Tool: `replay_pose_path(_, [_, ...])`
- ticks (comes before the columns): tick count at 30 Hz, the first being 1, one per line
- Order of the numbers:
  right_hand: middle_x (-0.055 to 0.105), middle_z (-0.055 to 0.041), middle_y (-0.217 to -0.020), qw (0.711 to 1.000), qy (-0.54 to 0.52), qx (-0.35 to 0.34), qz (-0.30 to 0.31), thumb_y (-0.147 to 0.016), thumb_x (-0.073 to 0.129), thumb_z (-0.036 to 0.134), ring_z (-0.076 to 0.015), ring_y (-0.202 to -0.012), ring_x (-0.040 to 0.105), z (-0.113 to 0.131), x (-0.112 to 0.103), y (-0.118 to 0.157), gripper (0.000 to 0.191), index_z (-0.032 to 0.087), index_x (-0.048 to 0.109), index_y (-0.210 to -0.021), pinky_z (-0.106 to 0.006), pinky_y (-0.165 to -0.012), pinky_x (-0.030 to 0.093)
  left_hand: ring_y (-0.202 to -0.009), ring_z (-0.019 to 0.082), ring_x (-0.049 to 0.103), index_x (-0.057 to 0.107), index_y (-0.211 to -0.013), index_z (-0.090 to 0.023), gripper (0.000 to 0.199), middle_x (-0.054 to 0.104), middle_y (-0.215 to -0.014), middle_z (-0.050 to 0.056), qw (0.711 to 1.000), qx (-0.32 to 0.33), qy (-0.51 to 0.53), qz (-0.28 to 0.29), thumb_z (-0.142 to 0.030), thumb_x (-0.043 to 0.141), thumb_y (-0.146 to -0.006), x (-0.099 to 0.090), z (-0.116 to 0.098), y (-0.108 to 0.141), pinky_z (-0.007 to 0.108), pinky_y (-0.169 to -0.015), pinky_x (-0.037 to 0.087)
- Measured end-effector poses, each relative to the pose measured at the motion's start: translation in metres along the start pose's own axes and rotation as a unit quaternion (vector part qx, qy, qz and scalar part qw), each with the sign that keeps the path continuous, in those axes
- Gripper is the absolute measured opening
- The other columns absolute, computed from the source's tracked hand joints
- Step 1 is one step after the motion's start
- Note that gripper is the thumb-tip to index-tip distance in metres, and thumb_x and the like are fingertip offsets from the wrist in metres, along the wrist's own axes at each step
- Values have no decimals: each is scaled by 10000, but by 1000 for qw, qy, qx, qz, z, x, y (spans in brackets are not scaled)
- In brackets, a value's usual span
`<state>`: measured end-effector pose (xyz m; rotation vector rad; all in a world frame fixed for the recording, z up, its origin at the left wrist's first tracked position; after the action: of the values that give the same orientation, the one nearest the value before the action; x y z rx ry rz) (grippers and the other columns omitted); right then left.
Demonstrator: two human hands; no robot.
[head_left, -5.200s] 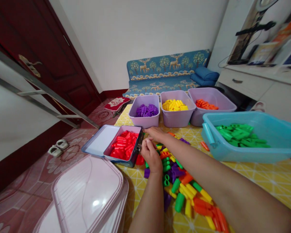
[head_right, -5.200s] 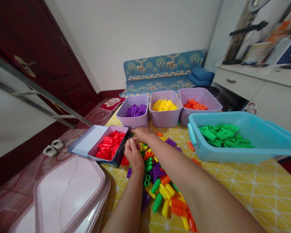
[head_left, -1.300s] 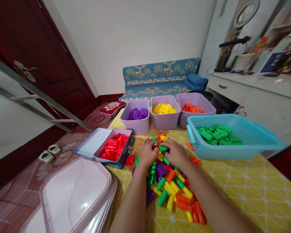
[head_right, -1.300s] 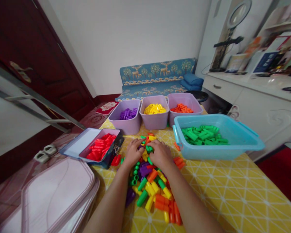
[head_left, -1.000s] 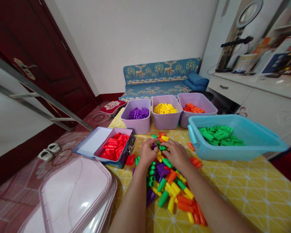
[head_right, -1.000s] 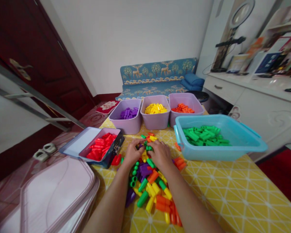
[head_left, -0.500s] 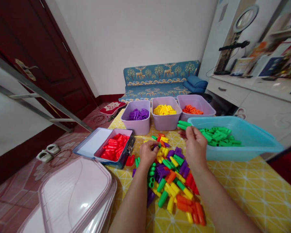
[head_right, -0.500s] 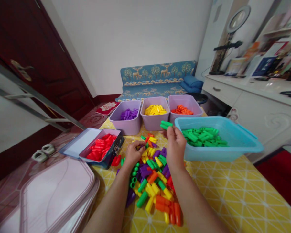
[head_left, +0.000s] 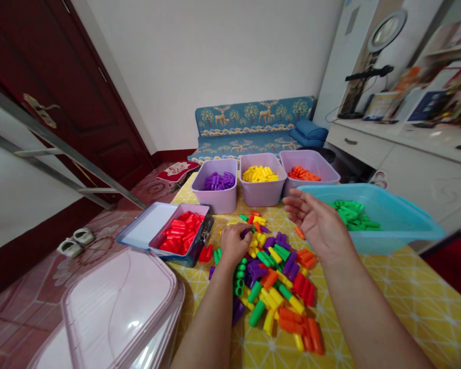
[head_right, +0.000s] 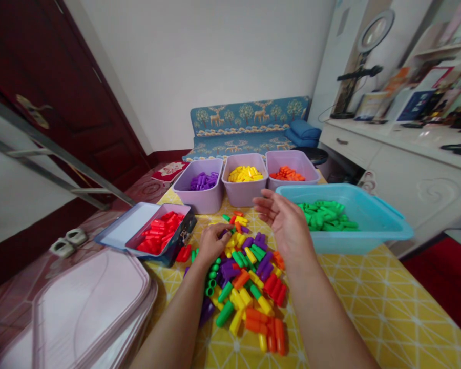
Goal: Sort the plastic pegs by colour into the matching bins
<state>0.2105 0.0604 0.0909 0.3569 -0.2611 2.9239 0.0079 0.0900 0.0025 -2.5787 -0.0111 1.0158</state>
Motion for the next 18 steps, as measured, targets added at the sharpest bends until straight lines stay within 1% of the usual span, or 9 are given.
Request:
replay_pose_path(2, [719, -74, -850, 974, 205, 5, 92, -800, 542, 387, -183, -735, 666, 1, 13, 6, 259, 188, 655, -923, -281, -651, 487, -910, 211, 622, 734, -974, -242, 260, 728, -994, 37, 1000, -6, -4, 3, -225, 570, -774, 0, 0, 0, 356, -863, 443])
replay_pose_path(3, [712, -57, -787, 935, 328, 3, 133, -769, 573, 350, -176, -700, 651, -2, 18, 10, 198, 191, 669, -838, -268, -636, 463, -909, 208, 621, 733, -974, -241, 257, 728, -987, 34, 1000, -9, -6, 5, -228, 569, -776, 0, 0, 0, 350, -861, 443])
replay_pose_path(5, [694, -31, -717, 814, 549, 7, 188, -697, 609, 237, -169, -685, 633, -13, 21, 17, 71, 204, 670, -686, -251, -615, 412, -908, 204, 621, 734, -970, -241, 252, 729, -975, 28, 1000, -14, -9, 8, -232, 570, -779, 0, 0, 0, 342, -858, 443])
replay_pose_path(7, [699, -23, -741, 699, 683, 30, 211, -635, 612, 154, -185, -725, 640, -27, 18, 22, 110, 229, 687, -667, -253, -604, 379, -907, 203, 622, 735, -959, -240, 242, 730, -971, 24, 1000, -17, -8, 7, -234, 573, -779, 0, 0, 0, 338, -852, 445])
replay_pose_path(9, [716, -29, -842, 638, 735, 56, 222, -603, 635, 137, -221, -804, 655, -41, 15, 24, 223, 262, 714, -769, -269, -627, 384, -903, 203, 623, 736, -951, -240, 235, 730, -971, 22, 1000, -17, -8, 5, -235, 574, -780, 0, 0, 0, 336, -844, 447])
replay_pose_path(10, [719, -35, -893, 627, 743, 61, 226, -593, 659, 151, -242, -850, 657, -46, 15, 24, 282, 275, 717, -839, -281, -652, 397, -898, 203, 624, 737, -947, -239, 233, 730, -967, 23, 1000, -17, -8, 4, -236, 574, -781, 0, 0, 0, 336, -839, 449])
replay_pose_path(12, [713, -46, -986, 629, 738, 59, 236, -573, 714, 195, -271, -935, 647, -57, 17, 23, 410, 288, 700, -972, -307, -720, 421, -892, 202, 626, 736, -946, -238, 231, 731, -961, 25, 1000, -15, -7, 4, -235, 574, -781, 0, 1, 0, 335, -834, 451])
replay_pose_path(15, [689, -46, -1084, 673, 688, 30, 270, -590, 732, 241, -262, -1014, 623, -71, 26, 23, 491, 285, 667, -1075, -316, -811, 430, -888, 200, 630, 735, -949, -239, 230, 731, -962, 30, 1000, -9, -4, 3, -234, 579, -780, 1, 2, -1, 335, -832, 454])
replay_pose_path(18, [690, -52, -1058, 730, 627, -5, 273, -652, 689, 254, -245, -1004, 622, -83, 37, 22, 391, 248, 675, -1043, -317, -836, 438, -889, 203, 635, 734, -951, -238, 231, 731, -961, 35, 1000, -5, 3, -3, -227, 584, -776, 2, 4, -1, 341, -836, 458])
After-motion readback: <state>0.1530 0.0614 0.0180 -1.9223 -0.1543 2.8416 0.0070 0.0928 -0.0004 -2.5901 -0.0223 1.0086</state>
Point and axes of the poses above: each hand's wrist, its own y-axis away from the middle knuckle, its own x-axis out of the palm, z = x × y, the point moved 8 cm from there along -y, towards the middle knuckle
